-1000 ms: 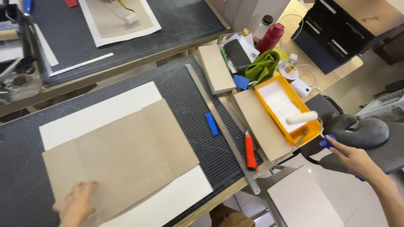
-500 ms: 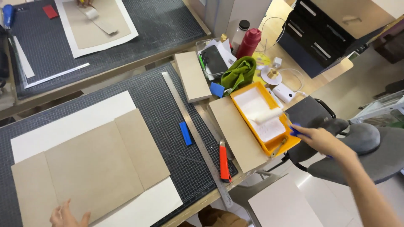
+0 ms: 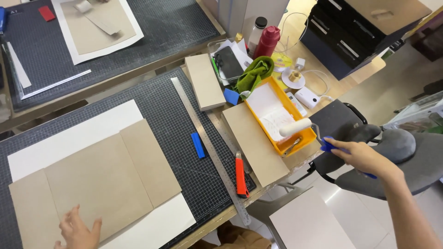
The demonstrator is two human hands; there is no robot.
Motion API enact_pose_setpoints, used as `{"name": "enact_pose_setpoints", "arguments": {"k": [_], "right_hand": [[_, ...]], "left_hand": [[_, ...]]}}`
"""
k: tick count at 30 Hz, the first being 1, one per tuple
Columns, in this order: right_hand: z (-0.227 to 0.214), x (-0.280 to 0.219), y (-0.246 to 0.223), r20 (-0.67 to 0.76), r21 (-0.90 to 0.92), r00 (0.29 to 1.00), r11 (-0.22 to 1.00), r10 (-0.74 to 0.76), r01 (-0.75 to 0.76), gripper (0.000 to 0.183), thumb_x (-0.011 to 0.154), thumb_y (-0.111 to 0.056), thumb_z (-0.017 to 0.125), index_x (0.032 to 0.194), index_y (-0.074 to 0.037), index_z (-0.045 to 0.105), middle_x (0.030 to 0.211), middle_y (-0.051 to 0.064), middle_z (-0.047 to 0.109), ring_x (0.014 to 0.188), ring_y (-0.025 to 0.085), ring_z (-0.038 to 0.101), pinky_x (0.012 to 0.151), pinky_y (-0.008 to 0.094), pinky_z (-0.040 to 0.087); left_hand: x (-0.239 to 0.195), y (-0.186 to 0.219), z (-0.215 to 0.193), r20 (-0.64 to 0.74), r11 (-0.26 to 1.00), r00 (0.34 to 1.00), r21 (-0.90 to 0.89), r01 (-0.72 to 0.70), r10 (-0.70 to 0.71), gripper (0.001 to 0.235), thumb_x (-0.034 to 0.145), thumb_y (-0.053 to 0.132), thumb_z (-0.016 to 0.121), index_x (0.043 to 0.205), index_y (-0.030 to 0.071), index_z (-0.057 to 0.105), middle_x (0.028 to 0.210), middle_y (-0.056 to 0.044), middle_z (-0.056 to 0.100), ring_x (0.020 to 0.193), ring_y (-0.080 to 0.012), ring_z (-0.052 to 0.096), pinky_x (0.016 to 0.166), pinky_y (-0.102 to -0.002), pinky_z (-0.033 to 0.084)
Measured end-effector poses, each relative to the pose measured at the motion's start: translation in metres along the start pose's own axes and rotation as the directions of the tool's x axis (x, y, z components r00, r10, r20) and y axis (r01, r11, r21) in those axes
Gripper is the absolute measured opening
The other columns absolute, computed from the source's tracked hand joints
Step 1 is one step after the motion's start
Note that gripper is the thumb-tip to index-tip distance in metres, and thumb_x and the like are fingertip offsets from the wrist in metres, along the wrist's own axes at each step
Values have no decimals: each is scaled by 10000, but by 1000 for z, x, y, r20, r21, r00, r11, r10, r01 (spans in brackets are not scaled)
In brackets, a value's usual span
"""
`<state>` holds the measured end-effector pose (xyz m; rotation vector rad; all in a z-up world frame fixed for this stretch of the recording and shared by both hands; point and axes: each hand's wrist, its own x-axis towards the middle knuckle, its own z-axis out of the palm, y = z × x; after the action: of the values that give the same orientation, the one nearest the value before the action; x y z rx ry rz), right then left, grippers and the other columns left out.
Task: Applying glue to cardboard with a roller and smoothing a paper sheet over it to create a bonded assembly.
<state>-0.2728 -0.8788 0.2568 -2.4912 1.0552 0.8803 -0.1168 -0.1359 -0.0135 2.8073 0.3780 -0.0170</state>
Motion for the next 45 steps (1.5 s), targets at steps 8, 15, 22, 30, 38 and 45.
{"name": "enact_pose_setpoints", "arguments": {"k": [8,15,22,30,38,45], "right_hand": [[20,61,-15,37,-198,992,972,-123,128,494,1016,-449,401,1510,-449,395,983,86,708,581,227,672,616,336,619],[-6,84,-36,-20,-112,977,971,-214,210,514,1037,-352,399,1546,-422,367,1353,83,637,1094,262,627,1000,374,469],[2,91,-38,102,-281,981,942,-162,185,527,1006,-497,415,1529,-462,364,1285,62,676,1081,241,660,980,352,505],[-16,71,-38,168,-225,985,971,-39,77,523,1023,-426,428,1542,-432,367,1468,19,544,1228,221,597,1058,338,467],[46,112,18,-68,587,964,771,-258,248,568,999,-292,469,1563,-332,415,1156,108,458,888,257,400,759,341,260],[148,-13,-22,35,896,950,432,-312,108,765,973,-112,388,1658,-436,284,824,241,387,428,337,307,271,430,227]], "left_hand": [[-14,15,-8,19,1000,1000,17,6,-6,794,765,453,650,1499,305,388,1556,-95,372,1339,-261,422,1031,-660,193],[-19,-24,23,-280,964,936,-101,-248,211,894,677,181,806,1514,60,517,1397,-309,459,1190,-514,515,1012,-599,411],[-38,-32,21,-159,993,984,-73,-88,75,826,744,171,818,1486,-18,509,1383,-302,448,1118,-476,570,983,-520,458],[-34,-8,-4,83,990,987,-10,141,-140,824,754,409,669,1505,265,362,1569,-118,323,1338,-354,405,1053,-675,150],[-36,-35,7,82,998,996,-47,-32,36,775,774,339,671,1496,270,400,1569,-142,328,1416,-355,341,1008,-775,198],[-17,-47,-31,256,1000,967,10,11,-13,565,871,400,608,1419,389,474,1556,-75,325,1408,-287,358,1052,-702,183]]}}
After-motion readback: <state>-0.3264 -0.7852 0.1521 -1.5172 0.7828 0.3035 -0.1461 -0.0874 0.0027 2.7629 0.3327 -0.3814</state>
